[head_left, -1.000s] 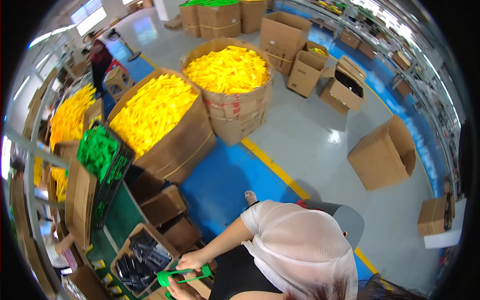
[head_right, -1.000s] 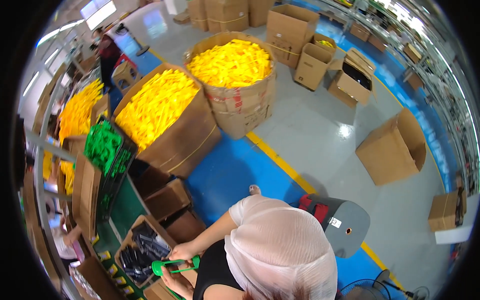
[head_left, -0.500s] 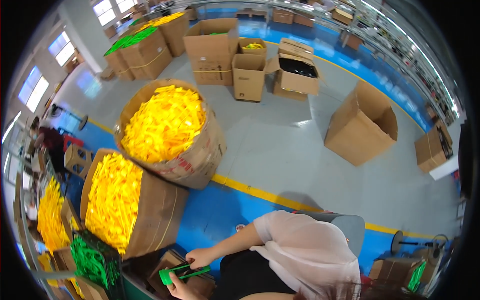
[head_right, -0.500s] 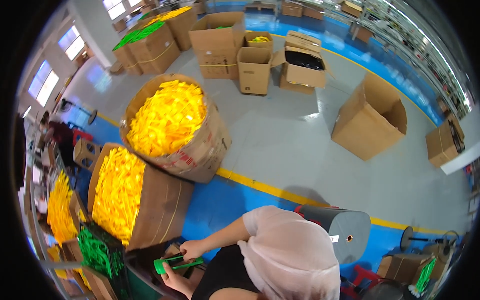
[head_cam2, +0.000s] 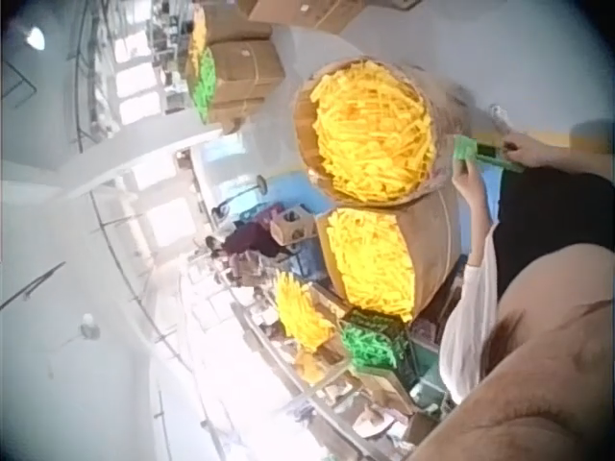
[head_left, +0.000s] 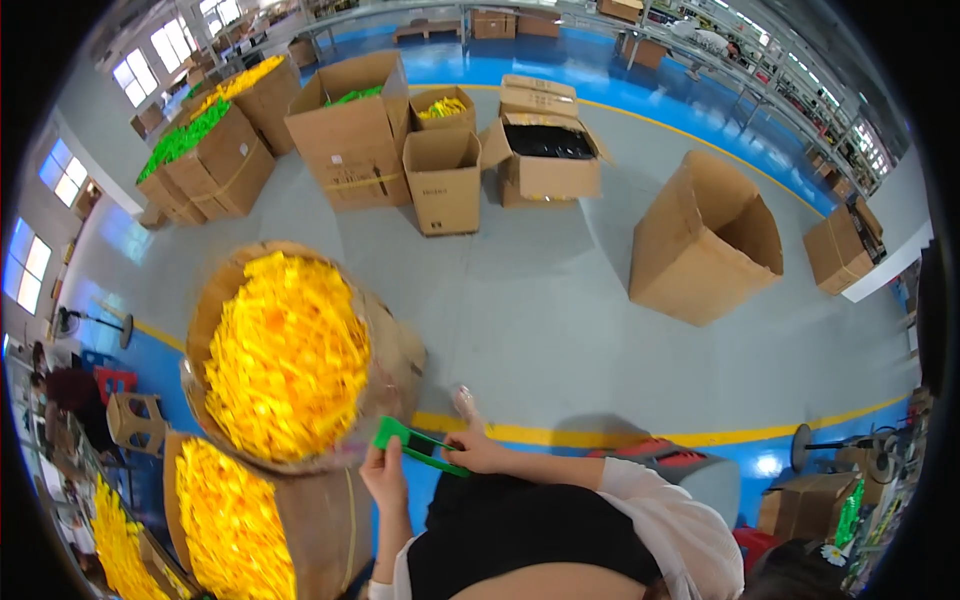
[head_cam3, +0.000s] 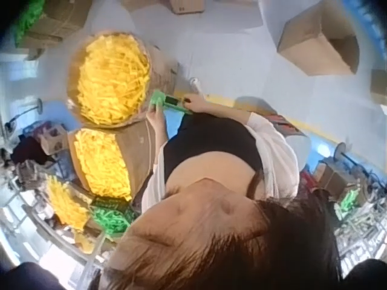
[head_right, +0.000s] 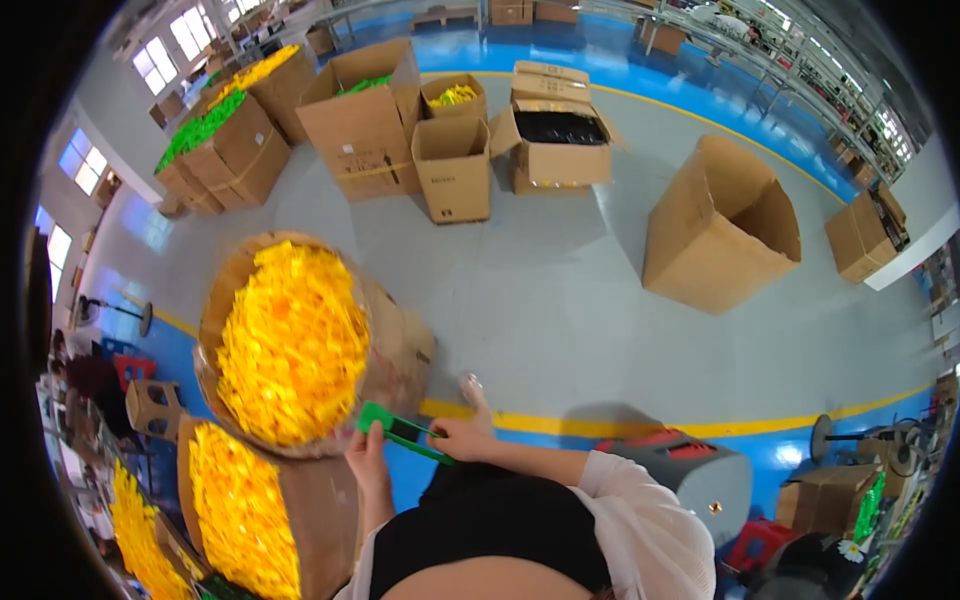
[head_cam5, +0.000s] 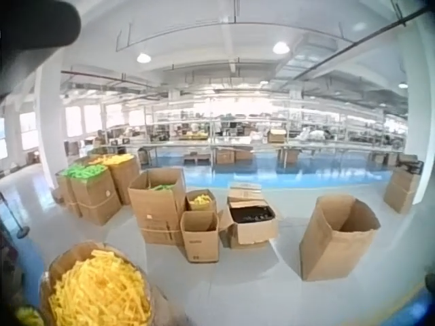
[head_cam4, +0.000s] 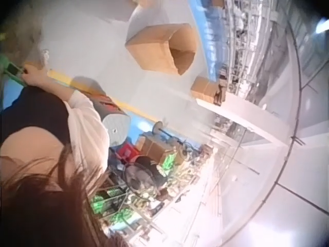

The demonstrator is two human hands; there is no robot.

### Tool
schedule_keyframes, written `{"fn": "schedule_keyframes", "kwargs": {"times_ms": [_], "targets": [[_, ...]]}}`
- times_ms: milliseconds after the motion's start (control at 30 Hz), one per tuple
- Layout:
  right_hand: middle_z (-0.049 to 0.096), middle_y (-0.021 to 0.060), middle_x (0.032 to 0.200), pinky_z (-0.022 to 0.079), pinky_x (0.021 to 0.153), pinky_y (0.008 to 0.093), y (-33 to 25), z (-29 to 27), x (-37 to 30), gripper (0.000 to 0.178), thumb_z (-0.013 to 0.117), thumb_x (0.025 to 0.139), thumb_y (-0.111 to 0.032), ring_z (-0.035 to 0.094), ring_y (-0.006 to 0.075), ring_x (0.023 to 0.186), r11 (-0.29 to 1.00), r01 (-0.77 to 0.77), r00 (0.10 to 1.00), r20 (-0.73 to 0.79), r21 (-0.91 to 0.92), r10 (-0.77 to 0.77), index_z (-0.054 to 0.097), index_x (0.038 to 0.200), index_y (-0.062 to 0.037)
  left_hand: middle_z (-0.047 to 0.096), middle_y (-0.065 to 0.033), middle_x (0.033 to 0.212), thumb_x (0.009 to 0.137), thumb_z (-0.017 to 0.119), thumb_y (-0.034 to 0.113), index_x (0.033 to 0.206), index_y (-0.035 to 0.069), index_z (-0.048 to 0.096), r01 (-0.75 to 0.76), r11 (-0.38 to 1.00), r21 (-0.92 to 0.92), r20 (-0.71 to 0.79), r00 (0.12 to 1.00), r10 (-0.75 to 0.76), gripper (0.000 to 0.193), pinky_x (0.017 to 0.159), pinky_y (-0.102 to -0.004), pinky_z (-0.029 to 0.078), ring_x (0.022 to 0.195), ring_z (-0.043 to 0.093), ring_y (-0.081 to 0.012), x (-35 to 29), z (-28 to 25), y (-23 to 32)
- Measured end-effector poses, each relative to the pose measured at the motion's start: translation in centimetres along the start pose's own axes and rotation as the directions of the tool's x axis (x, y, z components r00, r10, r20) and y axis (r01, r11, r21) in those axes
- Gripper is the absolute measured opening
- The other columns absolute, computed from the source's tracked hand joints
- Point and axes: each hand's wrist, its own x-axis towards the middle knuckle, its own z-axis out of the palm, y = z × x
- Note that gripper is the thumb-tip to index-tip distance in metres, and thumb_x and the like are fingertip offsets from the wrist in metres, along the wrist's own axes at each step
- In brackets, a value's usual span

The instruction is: Assembling green plastic flashlights by snapping together various components on a factory assembly line.

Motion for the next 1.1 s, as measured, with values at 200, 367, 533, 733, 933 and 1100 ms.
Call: {"fn": "schedule_keyframes", "kwargs": {"times_ms": [200,367,533,733,933,1100], "targets": [[0.058,0.0135,0.076,0.044,0.063,0.0350,-2.2,-11.1,12.3,0.024,0.054,0.083,-0.026,0.056,0.0204,0.069,0.983,-0.150,0.986,-0.085,-0.103,0.142,0.059,0.094,-0.0057,0.061,-0.0071,0.095,0.084,0.057,0.005,0.102,-0.004,0.060,-0.016,0.984,0.177,0.086,0.996,0.001,0.020,0.079,-0.0261,0.043,0.086,0.057,-0.0131,14.9,7.1,2.2],[0.059,0.0068,0.071,0.044,0.059,0.0305,-1.1,-21.1,17.6,0.022,0.057,0.081,-0.022,0.055,0.0147,0.064,0.982,-0.186,0.887,-0.426,0.019,0.176,0.058,0.093,-0.0037,0.060,-0.0123,0.107,0.084,0.058,0.011,0.100,-0.004,0.061,-0.111,0.937,0.332,0.225,0.974,0.036,0.021,0.085,-0.0268,0.042,0.098,0.056,-0.0192,25.7,14.0,4.2],[0.061,0.0152,0.077,0.047,0.065,0.0363,6.7,-32.3,22.1,0.024,0.056,0.079,-0.022,0.059,0.0256,0.074,0.930,-0.335,0.697,-0.624,0.151,0.352,0.058,0.091,-0.0015,0.063,-0.0116,0.098,0.080,0.061,0.008,0.098,0.001,0.064,-0.222,0.838,0.499,0.357,0.934,0.036,0.020,0.080,-0.0254,0.045,0.090,0.059,-0.0170,37.6,19.9,3.2],[0.062,0.0215,0.088,0.048,0.074,0.0450,23.9,-44.5,24.8,0.028,0.055,0.075,-0.024,0.060,0.0386,0.085,0.597,-0.765,0.276,-0.716,0.241,0.642,0.059,0.091,-0.0016,0.065,-0.0060,0.081,0.080,0.058,0.006,0.093,0.000,0.065,0.039,0.824,0.565,0.150,0.977,-0.149,0.016,0.066,-0.0231,0.045,0.071,0.058,-0.0115,49.7,24.5,-5.3],[0.062,0.0223,0.091,0.048,0.077,0.0427,24.8,-58.6,31.3,0.036,0.058,0.072,-0.026,0.060,0.0370,0.090,0.392,-0.920,0.322,-0.557,0.007,0.765,0.057,0.094,0.0025,0.065,-0.0078,0.071,0.072,0.058,0.003,0.080,0.001,0.068,0.436,0.622,0.650,-0.288,0.899,-0.329,0.013,0.059,-0.0259,0.048,0.062,0.059,-0.0146,50.3,14.9,-17.3],[0.063,0.0205,0.090,0.048,0.075,0.0424,22.6,-69.5,44.7,0.037,0.058,0.070,-0.029,0.060,0.0359,0.087,0.551,-0.833,0.464,-0.604,-0.049,0.648,0.059,0.096,-0.0025,0.066,-0.0118,0.073,0.070,0.055,0.009,0.078,0.004,0.069,0.376,0.353,0.857,-0.221,0.885,-0.409,0.016,0.062,-0.0312,0.049,0.066,0.063,-0.0227,56.7,20.5,-12.8]]}}
